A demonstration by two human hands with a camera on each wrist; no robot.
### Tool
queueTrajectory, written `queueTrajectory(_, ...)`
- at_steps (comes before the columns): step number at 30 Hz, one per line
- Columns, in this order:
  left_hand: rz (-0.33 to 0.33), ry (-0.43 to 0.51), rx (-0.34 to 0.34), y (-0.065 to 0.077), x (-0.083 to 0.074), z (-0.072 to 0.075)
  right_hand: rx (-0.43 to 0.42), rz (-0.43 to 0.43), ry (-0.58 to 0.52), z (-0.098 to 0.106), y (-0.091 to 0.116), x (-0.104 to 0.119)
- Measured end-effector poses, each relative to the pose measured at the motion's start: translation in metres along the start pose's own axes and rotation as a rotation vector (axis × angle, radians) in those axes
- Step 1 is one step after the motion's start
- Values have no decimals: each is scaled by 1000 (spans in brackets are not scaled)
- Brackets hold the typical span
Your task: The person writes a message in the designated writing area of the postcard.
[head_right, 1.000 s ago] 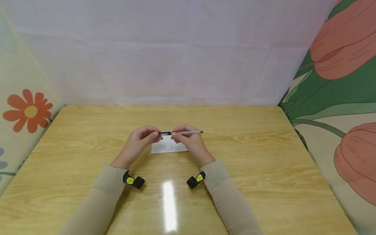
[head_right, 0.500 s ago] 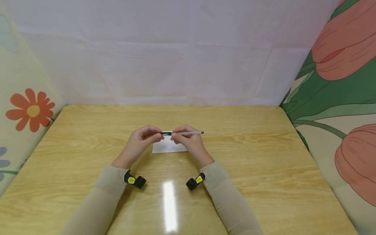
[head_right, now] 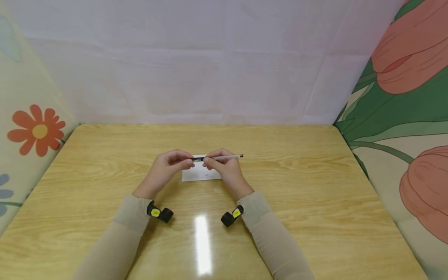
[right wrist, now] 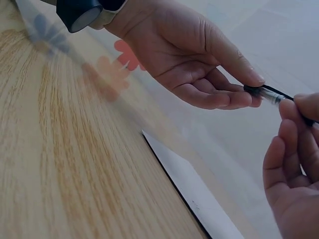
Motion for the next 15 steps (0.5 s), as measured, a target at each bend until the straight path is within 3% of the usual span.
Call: queueTrajectory(15,60,73,2,0,5,6,23,70,33,-3,0,2)
Point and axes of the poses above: each hand's wrist, its own y-axis away from the middle knuckle, its own z-axis out of the back of the hand, x = y × z, the point moved 6 cm from there along -y, towards the middle knuckle, and after that the axes turned 7 degrees about -z, right-handed, at the moved point
